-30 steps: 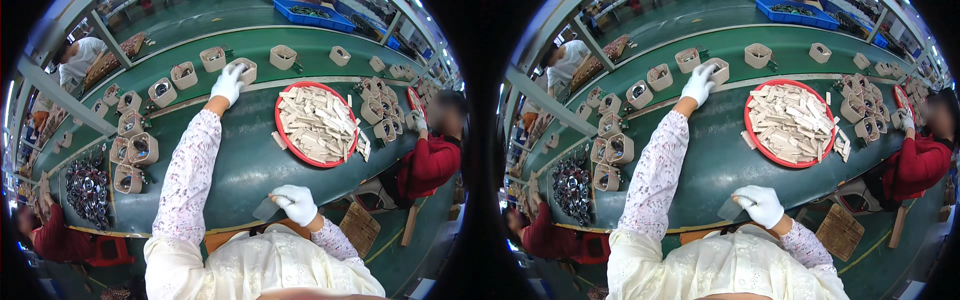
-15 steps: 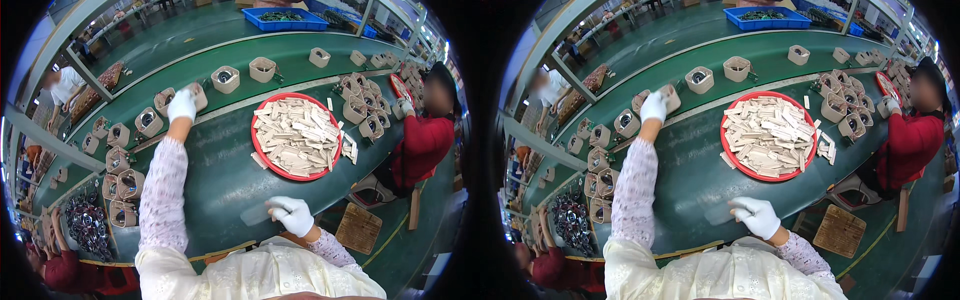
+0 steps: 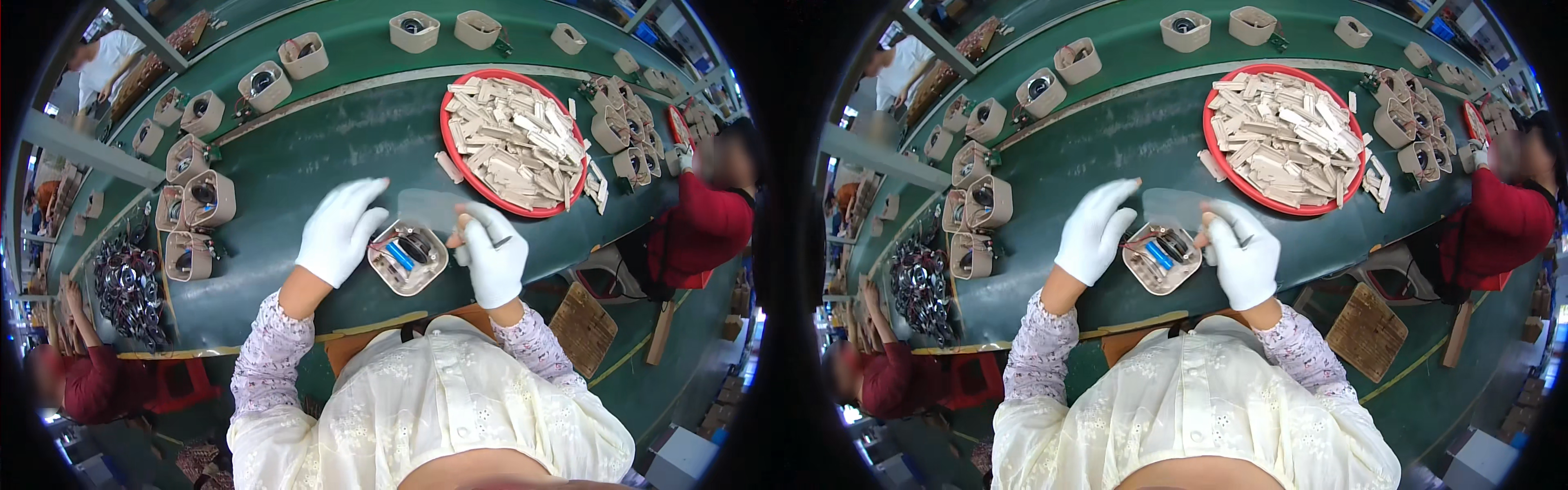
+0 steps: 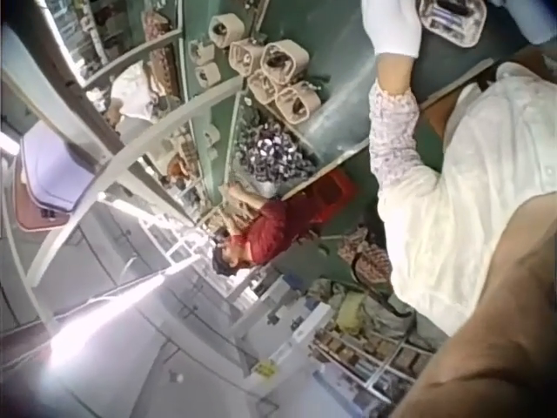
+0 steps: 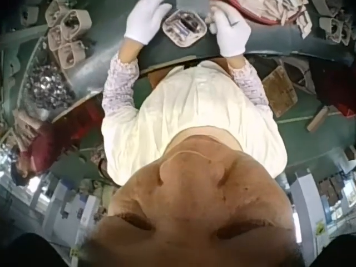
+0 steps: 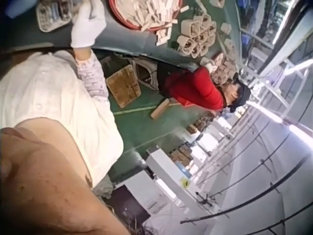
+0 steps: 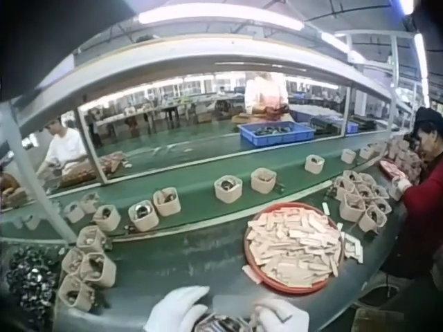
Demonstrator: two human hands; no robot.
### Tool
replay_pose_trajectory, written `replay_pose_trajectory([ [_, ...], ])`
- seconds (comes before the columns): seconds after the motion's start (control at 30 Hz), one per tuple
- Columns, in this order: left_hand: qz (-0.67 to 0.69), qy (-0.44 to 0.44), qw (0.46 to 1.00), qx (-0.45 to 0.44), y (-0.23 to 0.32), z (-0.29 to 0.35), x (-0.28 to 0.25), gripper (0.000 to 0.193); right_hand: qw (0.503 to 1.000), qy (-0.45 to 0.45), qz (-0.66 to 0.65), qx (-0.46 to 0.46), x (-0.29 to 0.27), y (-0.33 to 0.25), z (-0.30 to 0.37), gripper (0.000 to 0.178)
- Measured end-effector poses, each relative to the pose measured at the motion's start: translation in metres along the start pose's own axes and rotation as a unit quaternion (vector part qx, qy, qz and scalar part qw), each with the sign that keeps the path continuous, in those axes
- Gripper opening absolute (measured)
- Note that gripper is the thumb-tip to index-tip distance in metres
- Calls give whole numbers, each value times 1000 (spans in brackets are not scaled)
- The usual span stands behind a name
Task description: The person assembles electronic components onto a circuit board by hand, taking them from a component tray and placing them into a plastic housing, then inspecting the assembled components.
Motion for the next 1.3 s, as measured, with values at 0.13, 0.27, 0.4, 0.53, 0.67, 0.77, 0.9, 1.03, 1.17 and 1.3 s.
replay_pose_trajectory([
  [0.13,167,-92,955,-225,-23,46,15,30,988,-53,89,-113,29,4,12,20],
  [0.27,346,-210,807,-429,-19,84,21,30,860,-105,305,-396,31,3,2,22],
  [0.4,135,-46,981,-132,-5,88,23,40,877,-112,251,-394,31,8,-15,24],
  [0.53,-156,-63,941,293,19,79,14,45,852,-159,272,-419,34,11,-19,21],
  [0.67,9,-147,957,251,24,86,16,41,849,-182,248,-430,33,10,-17,21],
  [0.77,462,-235,786,-337,17,84,18,29,845,-217,237,-427,31,7,-16,22],
  [0.9,704,-271,554,-353,0,82,29,68,837,-232,242,-433,27,6,-22,22],
  [1.03,826,-261,403,-295,-2,106,33,66,918,-245,146,-275,15,-5,-25,24],
  [1.17,801,-180,512,-255,-3,120,40,19,787,-346,276,-429,-7,-63,-6,27],
  [1.3,787,-105,518,-318,-11,124,56,13,693,-432,374,-439,-10,-69,10,35],
])
Point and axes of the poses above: each hand's wrist, its own z-axis away from the middle knuckle, its own x-axis out of the palm, y = z × x, the point moved 3 cm from there along -z, towards the middle knuckle, and after that the axes turned 11 degrees about -x, right-handed, at the moved point
